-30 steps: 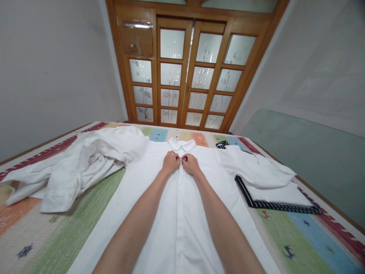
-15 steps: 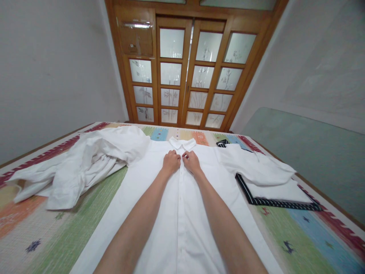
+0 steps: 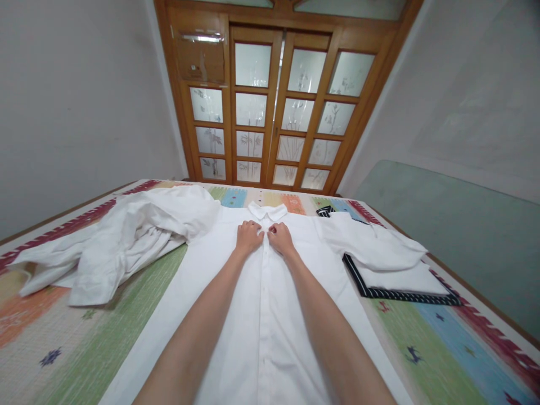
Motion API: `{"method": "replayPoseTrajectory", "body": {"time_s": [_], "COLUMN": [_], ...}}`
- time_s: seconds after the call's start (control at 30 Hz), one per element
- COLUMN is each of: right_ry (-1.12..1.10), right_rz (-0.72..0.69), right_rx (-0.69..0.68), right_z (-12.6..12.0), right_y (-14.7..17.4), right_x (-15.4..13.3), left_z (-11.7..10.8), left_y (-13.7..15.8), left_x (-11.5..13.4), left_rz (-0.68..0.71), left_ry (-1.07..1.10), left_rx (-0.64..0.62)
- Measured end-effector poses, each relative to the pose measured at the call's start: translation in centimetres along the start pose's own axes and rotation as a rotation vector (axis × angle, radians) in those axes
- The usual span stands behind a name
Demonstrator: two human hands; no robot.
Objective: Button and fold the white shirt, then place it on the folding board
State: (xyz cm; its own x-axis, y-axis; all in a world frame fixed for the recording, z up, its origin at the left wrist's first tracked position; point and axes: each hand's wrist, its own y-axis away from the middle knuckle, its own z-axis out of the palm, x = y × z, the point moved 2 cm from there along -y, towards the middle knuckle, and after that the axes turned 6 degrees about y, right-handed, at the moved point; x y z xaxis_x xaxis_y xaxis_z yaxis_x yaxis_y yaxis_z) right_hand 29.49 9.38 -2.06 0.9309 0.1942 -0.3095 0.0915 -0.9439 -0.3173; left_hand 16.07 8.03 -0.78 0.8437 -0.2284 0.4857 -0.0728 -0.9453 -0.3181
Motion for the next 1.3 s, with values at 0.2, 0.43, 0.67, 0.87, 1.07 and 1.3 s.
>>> {"method": "replayPoseTrajectory", "body": {"time_s": [0.2, 0.43, 0.67, 0.87, 1.07, 1.3], "right_ry": [0.185, 0.223, 0.177, 0.109, 0.239, 0.281], "right_rz": [-0.103, -0.236, -0.390, -0.145, 0.046, 0.059], "right_rx": [-0.039, -0.202, -0.269, -0.169, -0.067, -0.106], "right_z": [-0.6, -1.6, -3.2, -3.1, -1.8, -0.9], "right_y": [2.2, 5.2, 6.6, 3.8, -0.5, -3.9], "right_x": [-0.6, 1.0, 2.9, 1.2, -2.0, -3.2], "left_z": [0.4, -1.2, -2.8, -2.9, -3.1, -2.6], "left_y": [0.5, 1.4, 1.6, 1.8, 2.0, 1.9], "left_x": [-0.5, -2.5, -5.3, -5.0, -4.9, -5.4], "left_rz": [0.034, -0.002, -0.087, -0.086, -0.086, -0.065], "left_ry": [-0.011, -0.137, -0.215, -0.212, -0.176, -0.143], "left_rx": [-0.127, -0.291, -0.284, -0.282, -0.257, -0.223]}}
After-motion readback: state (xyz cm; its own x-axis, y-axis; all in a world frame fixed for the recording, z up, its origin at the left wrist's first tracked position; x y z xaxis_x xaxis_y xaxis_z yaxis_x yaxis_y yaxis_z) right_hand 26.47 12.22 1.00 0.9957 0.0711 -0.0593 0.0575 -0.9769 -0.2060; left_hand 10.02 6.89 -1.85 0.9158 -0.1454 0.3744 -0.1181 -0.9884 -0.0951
